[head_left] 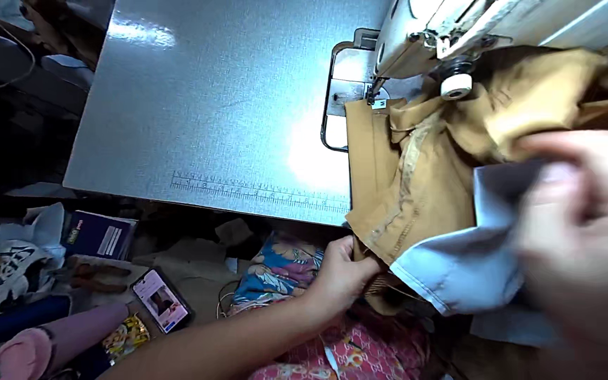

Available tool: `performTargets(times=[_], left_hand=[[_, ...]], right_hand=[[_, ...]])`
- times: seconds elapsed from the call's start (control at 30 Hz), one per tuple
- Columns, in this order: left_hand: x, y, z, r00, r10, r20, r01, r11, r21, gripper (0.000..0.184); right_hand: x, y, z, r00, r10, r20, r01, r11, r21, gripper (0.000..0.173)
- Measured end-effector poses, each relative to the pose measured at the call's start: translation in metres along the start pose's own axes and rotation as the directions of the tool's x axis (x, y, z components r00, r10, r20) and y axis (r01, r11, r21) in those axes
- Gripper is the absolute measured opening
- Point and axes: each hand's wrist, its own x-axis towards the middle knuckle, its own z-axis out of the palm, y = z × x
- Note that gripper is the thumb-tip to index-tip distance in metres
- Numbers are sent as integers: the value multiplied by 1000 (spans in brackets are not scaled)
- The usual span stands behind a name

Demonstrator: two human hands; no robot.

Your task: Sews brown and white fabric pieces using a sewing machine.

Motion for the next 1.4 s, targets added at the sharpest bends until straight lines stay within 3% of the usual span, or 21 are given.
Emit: performTargets(times=[0.07,0.1,0.17,0.27,0.3,0.37,0.4,0.43,0.47,0.5,0.57,0.6,0.7,0.8,0.87,0.9,0.97,1.03,1.07,1.17,1.4], left_hand=[[-5,6,4,1000,17,-3,-17,1000,-1,10],[-7,6,5,1000,20,-16,-20,1000,14,9],[-7,3,2,999,31,-40,-29,997,66,12],[-1,4,-18,998,50,32,-58,947,315,17],[0,17,-28,995,-12,97,-41,843,536,22],[2,65,-37,977,-153,151,-76,411,909,33],[4,87,-35,982,-114,151,-124,215,969,33],[8,101,-31,982,35,185,-187,60,980,30],[20,110,-26,930,248,271,-260,-76,963,27],[39,117,-22,823,426,376,-323,-195,926,22],[91,127,-17,644,562,520,-409,-321,854,22],[112,129,-18,637,551,539,-427,-330,842,23],[129,126,-16,724,562,400,-329,-228,916,26],[113,125,-3,824,564,61,-53,-30,998,66],[113,123,8,855,518,-14,-39,90,995,53],[114,125,13,864,503,-28,-74,182,980,41],[116,130,12,892,443,-87,-161,491,856,24],[114,130,2,956,271,-114,-160,804,572,18],[108,126,-2,973,202,-107,-131,876,463,20],[79,104,-10,998,60,-33,-41,914,404,43],[44,70,-10,999,-8,-33,16,967,255,24]], right_hand=[[18,-30,35,978,-207,40,197,967,164,36],[31,-31,58,965,-233,118,213,964,161,39],[51,-22,92,949,-131,288,131,991,20,44],[58,-20,113,938,-29,345,97,979,-181,51],[55,-22,116,941,-33,338,104,975,-195,54],[51,-25,120,943,-34,330,108,972,-211,57],[50,-26,120,947,-34,320,111,969,-223,57],[50,-26,121,948,-40,317,119,965,-233,56],[49,-28,120,945,-44,323,129,961,-246,55],[50,-30,121,944,-49,325,139,955,-261,52],[52,-33,122,949,-67,307,161,943,-292,45],[53,-34,122,951,-74,300,167,941,-296,45],[54,-29,112,945,-65,322,135,970,-200,47],[50,-26,96,953,-49,299,68,996,-54,36],[45,-29,86,964,-43,264,45,999,1,32],[44,-29,82,972,-45,230,41,999,24,32],[42,-32,72,978,0,209,-6,1000,28,34],[41,-34,62,975,56,213,-56,998,-6,37],[40,-34,58,974,69,215,-68,998,-11,37],[37,-36,52,976,80,205,-75,997,-32,36],[36,-41,56,974,0,225,13,998,-57,27]])
